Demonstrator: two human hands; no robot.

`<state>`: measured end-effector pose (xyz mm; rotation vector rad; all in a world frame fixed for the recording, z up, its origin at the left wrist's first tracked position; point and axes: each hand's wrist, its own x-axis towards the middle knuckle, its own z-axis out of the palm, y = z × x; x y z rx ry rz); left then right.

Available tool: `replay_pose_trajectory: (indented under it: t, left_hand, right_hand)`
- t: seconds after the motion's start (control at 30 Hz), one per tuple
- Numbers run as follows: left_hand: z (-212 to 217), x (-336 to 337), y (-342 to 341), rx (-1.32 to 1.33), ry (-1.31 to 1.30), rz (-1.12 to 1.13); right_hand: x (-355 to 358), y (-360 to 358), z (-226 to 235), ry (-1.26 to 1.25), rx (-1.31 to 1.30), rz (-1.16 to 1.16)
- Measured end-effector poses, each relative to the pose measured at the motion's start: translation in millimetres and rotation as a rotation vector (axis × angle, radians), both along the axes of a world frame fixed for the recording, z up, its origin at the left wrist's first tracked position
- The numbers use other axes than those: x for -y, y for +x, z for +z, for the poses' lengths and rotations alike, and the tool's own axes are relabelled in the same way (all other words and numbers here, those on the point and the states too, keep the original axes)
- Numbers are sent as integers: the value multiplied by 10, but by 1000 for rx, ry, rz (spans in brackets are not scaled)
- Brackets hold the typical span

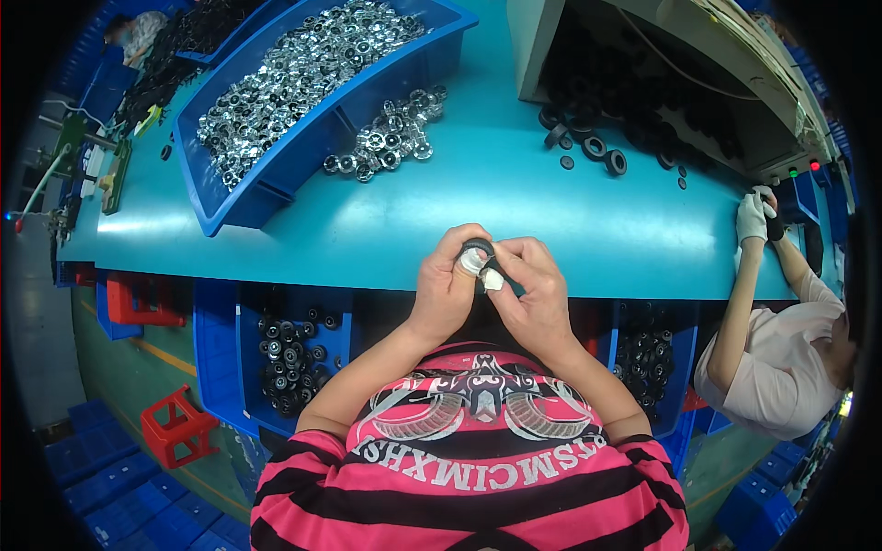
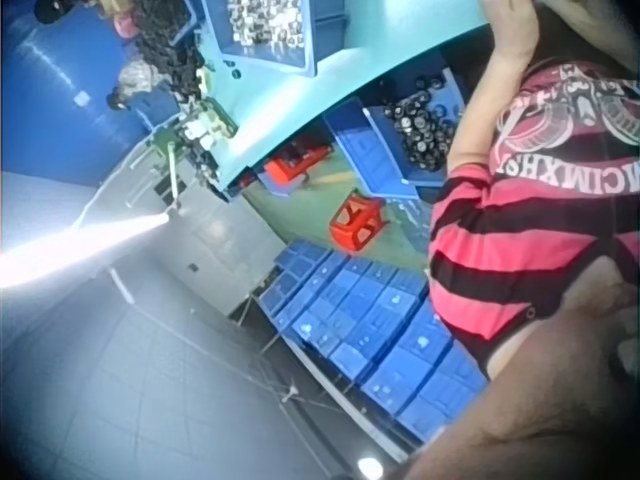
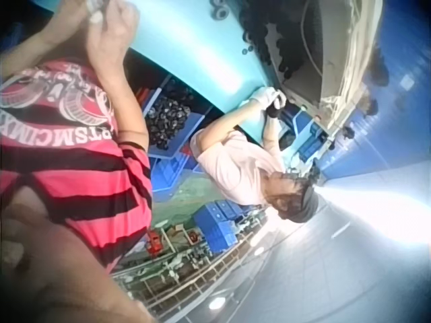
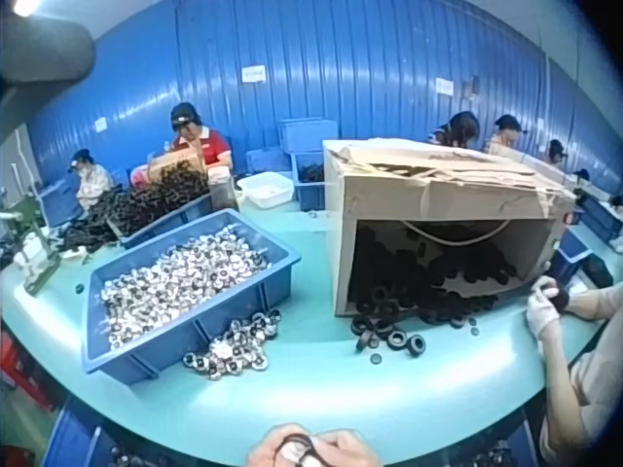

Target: Assembling small mechanical components at a factory workbench.

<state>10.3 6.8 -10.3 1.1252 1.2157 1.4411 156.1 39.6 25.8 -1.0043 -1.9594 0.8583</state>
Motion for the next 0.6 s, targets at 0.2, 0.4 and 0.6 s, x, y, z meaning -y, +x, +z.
replay_pose_trajectory:
  t: [0.2,0.4,0.6]
  left_hand:
    - [8,-70,55,-96,82,49]
    - [90,-96,-35,162,-111,-150]
    - [-4,-108,-18,248,-88,-95]
  right_hand:
    - [-3,-8,-53,-8,-17,-10]
    - [-99,44,-121,-234,-220,44]
    - [-41,4,-82,-177,-142,42]
